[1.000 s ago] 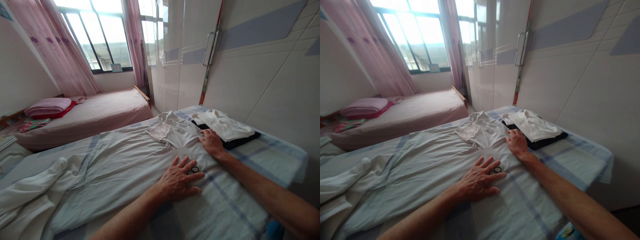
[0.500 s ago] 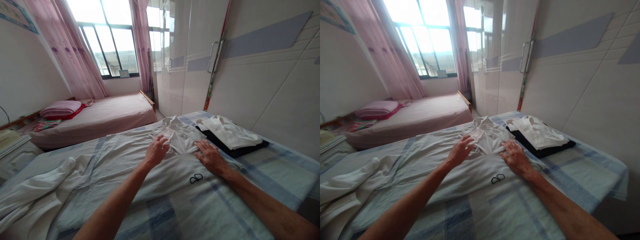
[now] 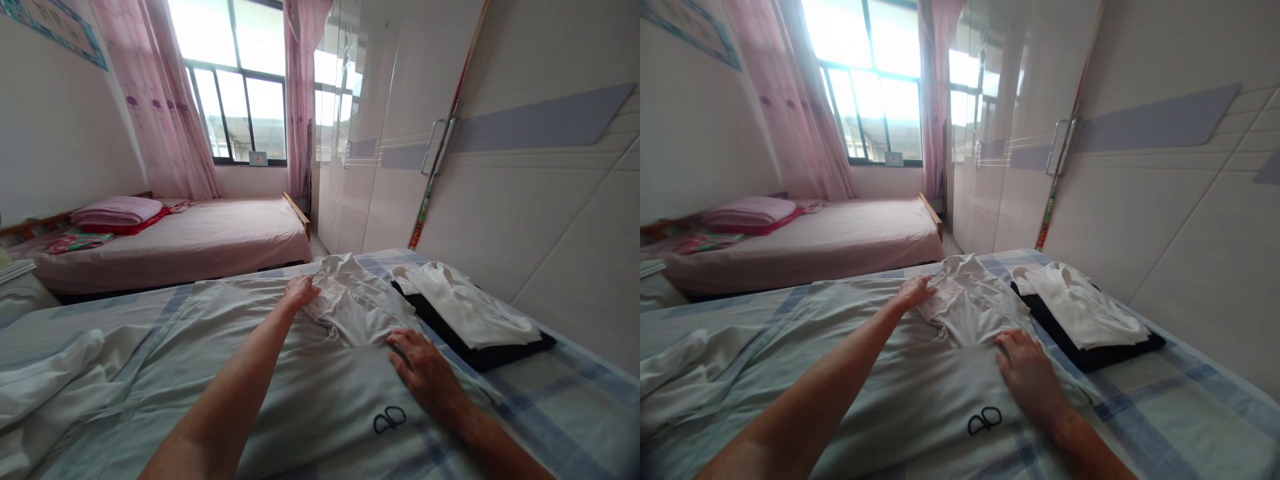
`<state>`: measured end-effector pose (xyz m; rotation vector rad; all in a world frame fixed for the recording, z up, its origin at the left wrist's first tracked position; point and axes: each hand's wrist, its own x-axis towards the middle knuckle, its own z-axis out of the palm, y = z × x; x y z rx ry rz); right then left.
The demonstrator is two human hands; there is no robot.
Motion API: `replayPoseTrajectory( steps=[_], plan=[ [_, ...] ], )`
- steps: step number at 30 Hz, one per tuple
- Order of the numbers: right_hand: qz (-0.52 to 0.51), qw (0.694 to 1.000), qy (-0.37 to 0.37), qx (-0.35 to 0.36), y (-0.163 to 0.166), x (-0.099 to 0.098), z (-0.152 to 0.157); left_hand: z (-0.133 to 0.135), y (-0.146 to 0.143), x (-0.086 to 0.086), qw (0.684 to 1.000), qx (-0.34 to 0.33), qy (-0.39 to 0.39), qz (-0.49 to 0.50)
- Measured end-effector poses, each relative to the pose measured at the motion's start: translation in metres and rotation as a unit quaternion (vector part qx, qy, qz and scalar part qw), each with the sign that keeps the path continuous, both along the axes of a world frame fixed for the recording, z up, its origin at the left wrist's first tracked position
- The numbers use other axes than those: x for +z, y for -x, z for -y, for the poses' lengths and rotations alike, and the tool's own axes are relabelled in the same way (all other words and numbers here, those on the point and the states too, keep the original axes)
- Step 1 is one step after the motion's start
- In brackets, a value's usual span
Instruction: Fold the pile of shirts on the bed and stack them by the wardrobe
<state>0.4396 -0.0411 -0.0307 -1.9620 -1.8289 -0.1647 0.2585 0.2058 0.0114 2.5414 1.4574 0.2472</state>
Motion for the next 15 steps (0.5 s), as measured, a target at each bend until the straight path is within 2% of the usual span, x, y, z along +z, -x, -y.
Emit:
replayPoseTrajectory(
  steps=[10, 12, 15],
  plan=[
    [0.014, 1.000, -0.017, 0.010, -0.004, -0.004, -0.002, -0.006, -0.013, 0.006, 0.999, 0.049, 0.011, 0.012],
    [0.015, 1.000, -0.018, 0.010, -0.004, -0.004, -0.003, 0.000, -0.011, 0.017, 0.998, 0.038, -0.015, 0.043],
    [0.008, 1.000, -0.022, 0.014, -0.003, -0.002, -0.002, 0.021, 0.000, 0.044, 0.992, -0.003, -0.077, 0.099]
  ],
)
